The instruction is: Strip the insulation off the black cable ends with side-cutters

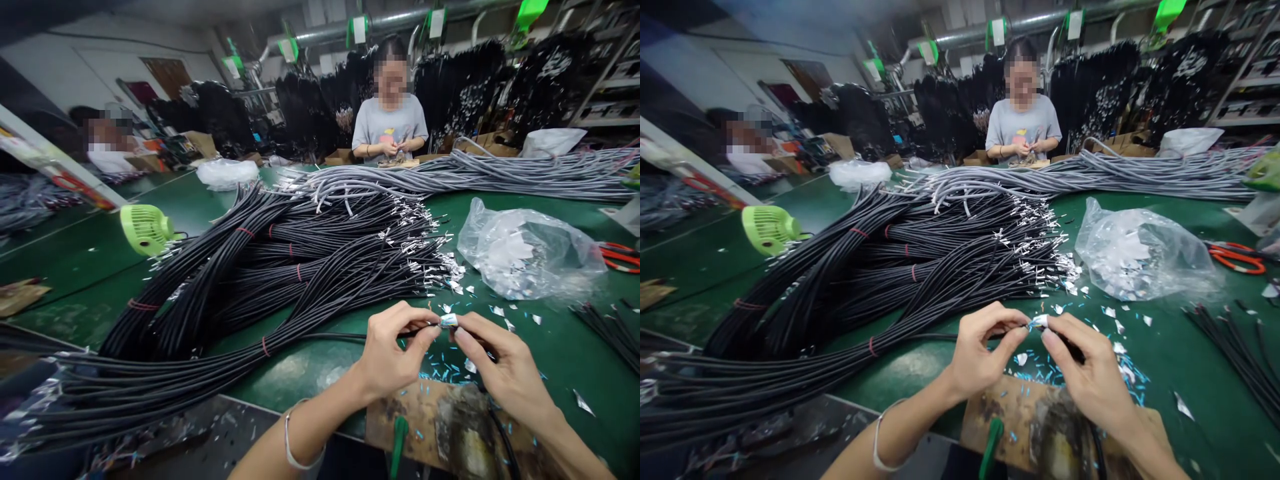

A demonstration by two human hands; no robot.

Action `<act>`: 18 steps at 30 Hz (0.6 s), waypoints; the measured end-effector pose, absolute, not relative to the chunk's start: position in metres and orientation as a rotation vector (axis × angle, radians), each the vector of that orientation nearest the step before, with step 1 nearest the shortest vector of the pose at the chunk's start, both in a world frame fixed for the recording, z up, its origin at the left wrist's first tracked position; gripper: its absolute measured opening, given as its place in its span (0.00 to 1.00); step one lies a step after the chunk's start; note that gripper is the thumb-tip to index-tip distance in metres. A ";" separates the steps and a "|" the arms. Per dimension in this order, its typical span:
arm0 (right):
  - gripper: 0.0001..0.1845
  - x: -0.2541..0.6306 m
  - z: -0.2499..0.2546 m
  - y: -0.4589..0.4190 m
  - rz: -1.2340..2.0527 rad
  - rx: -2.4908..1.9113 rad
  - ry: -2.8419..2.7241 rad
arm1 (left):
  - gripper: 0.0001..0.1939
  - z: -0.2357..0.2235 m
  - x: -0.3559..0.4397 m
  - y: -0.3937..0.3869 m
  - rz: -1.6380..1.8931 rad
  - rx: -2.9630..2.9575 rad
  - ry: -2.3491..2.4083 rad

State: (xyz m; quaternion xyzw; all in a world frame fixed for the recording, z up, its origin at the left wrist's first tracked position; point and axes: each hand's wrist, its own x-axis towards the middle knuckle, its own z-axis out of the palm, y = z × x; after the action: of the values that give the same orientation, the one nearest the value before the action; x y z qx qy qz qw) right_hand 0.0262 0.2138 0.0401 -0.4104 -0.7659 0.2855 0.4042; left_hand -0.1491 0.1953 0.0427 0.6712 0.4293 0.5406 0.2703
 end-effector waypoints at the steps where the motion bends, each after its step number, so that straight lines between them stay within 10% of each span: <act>1: 0.10 0.026 0.040 0.214 0.713 -1.034 -1.933 | 0.06 0.043 -0.149 0.195 1.459 1.808 1.159; 18: 0.11 0.025 0.034 0.214 0.715 -1.087 -1.856 | 0.04 0.035 -0.145 0.197 1.667 2.100 1.307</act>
State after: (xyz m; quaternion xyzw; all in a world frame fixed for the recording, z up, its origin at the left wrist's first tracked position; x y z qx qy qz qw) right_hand 0.0248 0.2144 0.0340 -0.4343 -0.7419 0.2856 0.4236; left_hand -0.1454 0.1972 0.0353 0.7018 0.4369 0.5571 0.0795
